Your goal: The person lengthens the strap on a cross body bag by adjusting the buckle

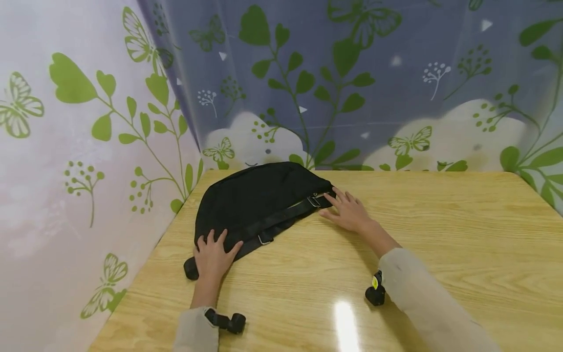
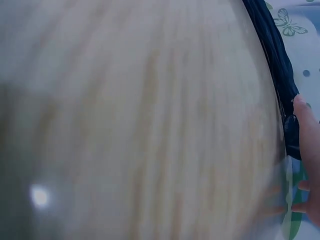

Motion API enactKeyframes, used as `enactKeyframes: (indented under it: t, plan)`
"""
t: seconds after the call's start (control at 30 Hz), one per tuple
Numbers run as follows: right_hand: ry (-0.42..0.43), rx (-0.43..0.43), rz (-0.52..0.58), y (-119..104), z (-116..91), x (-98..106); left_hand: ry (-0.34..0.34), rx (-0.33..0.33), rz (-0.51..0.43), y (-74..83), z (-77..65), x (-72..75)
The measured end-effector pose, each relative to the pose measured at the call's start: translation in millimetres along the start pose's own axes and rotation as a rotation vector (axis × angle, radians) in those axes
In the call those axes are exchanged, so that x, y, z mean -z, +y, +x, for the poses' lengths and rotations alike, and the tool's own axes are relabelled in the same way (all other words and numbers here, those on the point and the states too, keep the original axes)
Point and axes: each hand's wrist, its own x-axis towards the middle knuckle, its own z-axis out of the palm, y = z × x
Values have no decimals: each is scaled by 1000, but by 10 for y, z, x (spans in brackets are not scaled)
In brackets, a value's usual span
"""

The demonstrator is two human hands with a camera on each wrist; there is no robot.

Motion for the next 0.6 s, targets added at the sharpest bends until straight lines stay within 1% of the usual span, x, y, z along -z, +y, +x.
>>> enactKeyframes:
  t: [0.2,0.43,0.6]
  plan:
    - [1,2,-45,62,-180,63,-3,-47,4,39,12,-24]
    - [-18,-33,-14,118,-433,158,-19,-109,9,106,50,-39]
    - [-4,-37,-39,187,-621,216,-30,-151,10,160,89,-43]
